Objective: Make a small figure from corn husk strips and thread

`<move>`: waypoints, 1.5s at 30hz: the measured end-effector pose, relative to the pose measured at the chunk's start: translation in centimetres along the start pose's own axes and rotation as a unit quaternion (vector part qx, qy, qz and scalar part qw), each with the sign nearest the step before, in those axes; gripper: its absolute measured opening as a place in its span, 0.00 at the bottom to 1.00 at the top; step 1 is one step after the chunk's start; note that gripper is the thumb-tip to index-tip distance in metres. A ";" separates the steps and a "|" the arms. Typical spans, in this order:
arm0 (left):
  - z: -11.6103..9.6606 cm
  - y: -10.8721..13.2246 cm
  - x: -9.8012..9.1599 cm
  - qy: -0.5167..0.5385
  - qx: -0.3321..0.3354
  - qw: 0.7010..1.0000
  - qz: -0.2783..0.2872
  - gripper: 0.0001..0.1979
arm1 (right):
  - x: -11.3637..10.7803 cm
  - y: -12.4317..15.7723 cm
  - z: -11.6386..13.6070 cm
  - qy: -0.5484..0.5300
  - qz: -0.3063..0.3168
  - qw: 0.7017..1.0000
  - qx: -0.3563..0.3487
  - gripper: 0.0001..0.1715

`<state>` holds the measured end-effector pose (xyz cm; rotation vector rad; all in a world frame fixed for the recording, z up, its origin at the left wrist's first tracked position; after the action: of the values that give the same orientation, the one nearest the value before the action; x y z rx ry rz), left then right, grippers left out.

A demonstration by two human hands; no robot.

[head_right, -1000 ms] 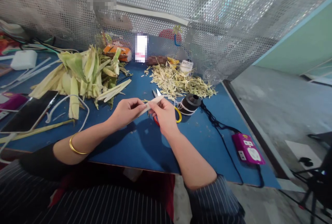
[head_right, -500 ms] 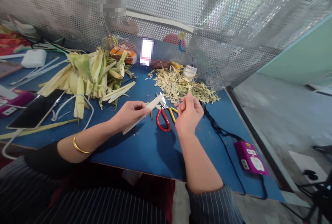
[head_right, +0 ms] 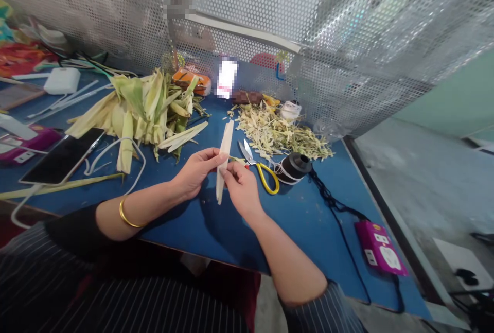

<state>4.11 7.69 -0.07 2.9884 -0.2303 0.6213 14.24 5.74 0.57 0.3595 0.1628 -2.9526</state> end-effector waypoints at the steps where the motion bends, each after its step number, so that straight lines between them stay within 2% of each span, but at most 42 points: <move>1: -0.2 -0.1 0.0 -0.023 0.008 1.000 0.002 0.10 | 0.1 0.0 -0.2 -0.001 0.013 1.000 0.016 0.13; 3: -1.0 -0.4 -0.5 -0.068 0.030 0.997 -0.012 0.10 | 0.3 0.1 -0.5 0.009 0.045 0.998 0.053 0.12; 5: -2.3 -0.9 -1.6 -0.092 0.061 0.993 -0.049 0.10 | 0.3 0.2 -0.4 0.041 0.067 0.995 0.069 0.12; 8: -4.3 -1.9 -4.4 -0.081 0.102 0.982 -0.135 0.08 | -0.1 0.2 0.7 0.072 0.082 0.994 0.030 0.14; 11: -5.7 -2.4 -7.5 -0.033 0.132 0.963 -0.231 0.11 | -1.2 0.2 1.1 0.051 0.039 0.998 0.021 0.15; 13: -5.8 -2.1 -8.5 -0.018 0.135 0.952 -0.275 0.13 | -1.8 0.2 0.8 0.023 -0.001 0.999 0.034 0.16; 15: -5.1 -2.2 -7.1 -0.056 0.098 0.968 -0.224 0.16 | -2.1 0.3 0.7 0.010 -0.028 0.999 0.036 0.17; 17: -3.7 -2.2 -3.3 -0.129 0.047 0.988 -0.066 0.14 | -2.2 0.3 0.7 0.022 -0.042 0.998 0.030 0.17; 18: -2.9 -1.7 -1.6 -0.156 0.029 0.987 0.003 0.13 | -2.3 0.3 0.7 0.034 -0.049 0.998 0.023 0.17; 19: -2.5 -1.3 -0.6 -0.180 0.025 0.983 0.037 0.12 | -2.3 0.2 0.8 0.046 -0.054 0.997 0.013 0.16; 21: -2.0 -0.7 0.0 -0.198 0.025 0.979 0.045 0.11 | -2.4 0.1 1.1 0.060 -0.062 0.996 -0.007 0.16; 23: -1.7 -0.6 -0.1 -0.195 0.020 0.980 0.037 0.11 | -2.4 0.1 1.0 0.050 -0.060 0.997 -0.004 0.16; 28: -2.2 -0.8 -0.3 -0.194 0.038 0.979 0.039 0.11 | -1.7 -0.1 -0.2 -0.057 -0.030 0.996 0.053 0.17; 30: -2.5 -0.8 -0.2 -0.207 0.049 0.976 0.044 0.10 | -1.6 -0.2 -0.3 -0.094 -0.026 0.994 0.054 0.17; 32: -2.6 -0.7 0.2 -0.224 0.054 0.971 0.060 0.10 | -2.0 -0.4 -0.1 -0.117 -0.048 0.991 0.040 0.15; 35: -1.7 -0.2 1.6 -0.235 0.030 0.961 0.140 0.12 | -2.6 -0.6 0.2 -0.165 -0.064 0.984 0.021 0.14; 38: -0.4 0.7 3.4 -0.223 -0.014 0.942 0.251 0.12 | -2.2 -0.7 0.1 -0.237 -0.024 0.970 0.036 0.15; 40: -0.3 1.1 3.9 -0.232 -0.013 0.932 0.280 0.13 | -2.4 -0.7 0.0 -0.259 -0.031 0.964 0.047 0.14; 43: -1.1 1.0 3.7 -0.312 0.049 0.915 0.250 0.15 | -3.3 -0.7 -0.3 -0.239 -0.080 0.967 0.048 0.10; 45: -1.8 0.9 3.4 -0.382 0.100 0.893 0.215 0.16 | -3.7 -0.7 -0.5 -0.217 -0.103 0.970 0.043 0.09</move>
<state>6.35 6.57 3.00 3.2235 -0.9372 -0.6049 17.78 7.06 1.11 -0.3159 0.0169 -3.1583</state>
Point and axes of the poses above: each hand's wrist, its own y-axis away from the middle knuckle, its own x-axis out of the palm, z = x × y, the point moved 9 cm from there along -y, towards the middle knuckle, and after that the axes turned 1 degree about -x, right-handed, at the moved point
